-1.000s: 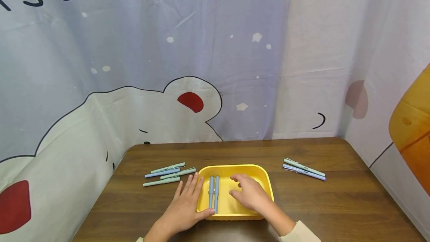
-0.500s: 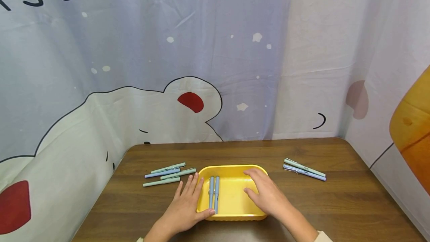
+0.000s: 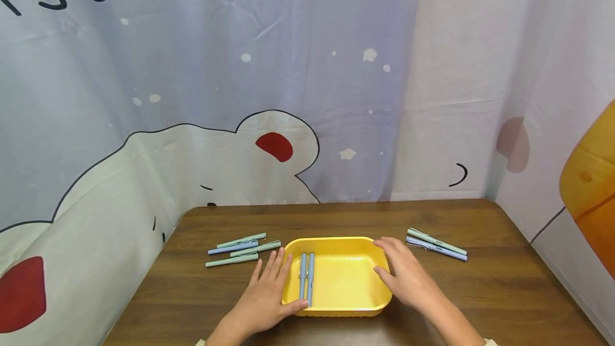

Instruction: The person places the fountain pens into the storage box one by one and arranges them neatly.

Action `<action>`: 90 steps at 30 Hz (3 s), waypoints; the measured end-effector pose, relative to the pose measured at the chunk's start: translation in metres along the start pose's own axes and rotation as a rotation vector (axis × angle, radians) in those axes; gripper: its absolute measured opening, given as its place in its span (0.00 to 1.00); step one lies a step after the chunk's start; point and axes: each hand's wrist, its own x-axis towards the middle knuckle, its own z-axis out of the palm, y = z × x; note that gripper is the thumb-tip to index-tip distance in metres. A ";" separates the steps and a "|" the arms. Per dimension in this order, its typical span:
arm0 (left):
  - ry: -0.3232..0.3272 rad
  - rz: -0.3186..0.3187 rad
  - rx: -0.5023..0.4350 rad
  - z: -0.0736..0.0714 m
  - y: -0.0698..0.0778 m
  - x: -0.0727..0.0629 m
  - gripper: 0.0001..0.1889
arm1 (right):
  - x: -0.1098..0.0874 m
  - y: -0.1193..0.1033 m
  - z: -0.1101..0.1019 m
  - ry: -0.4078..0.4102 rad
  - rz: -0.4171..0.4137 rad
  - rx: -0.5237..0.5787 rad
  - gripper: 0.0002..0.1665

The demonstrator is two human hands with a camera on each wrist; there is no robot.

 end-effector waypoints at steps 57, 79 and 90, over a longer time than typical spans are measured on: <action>-0.004 -0.004 -0.017 0.000 -0.001 -0.001 0.55 | -0.008 0.125 -0.013 -0.103 0.157 -0.130 0.35; 0.006 0.006 -0.010 0.002 -0.001 -0.002 0.55 | 0.002 0.132 -0.011 -0.090 0.133 -0.198 0.26; 0.023 0.018 -0.021 0.003 -0.002 -0.002 0.55 | 0.006 0.134 -0.012 -0.141 0.149 -0.240 0.15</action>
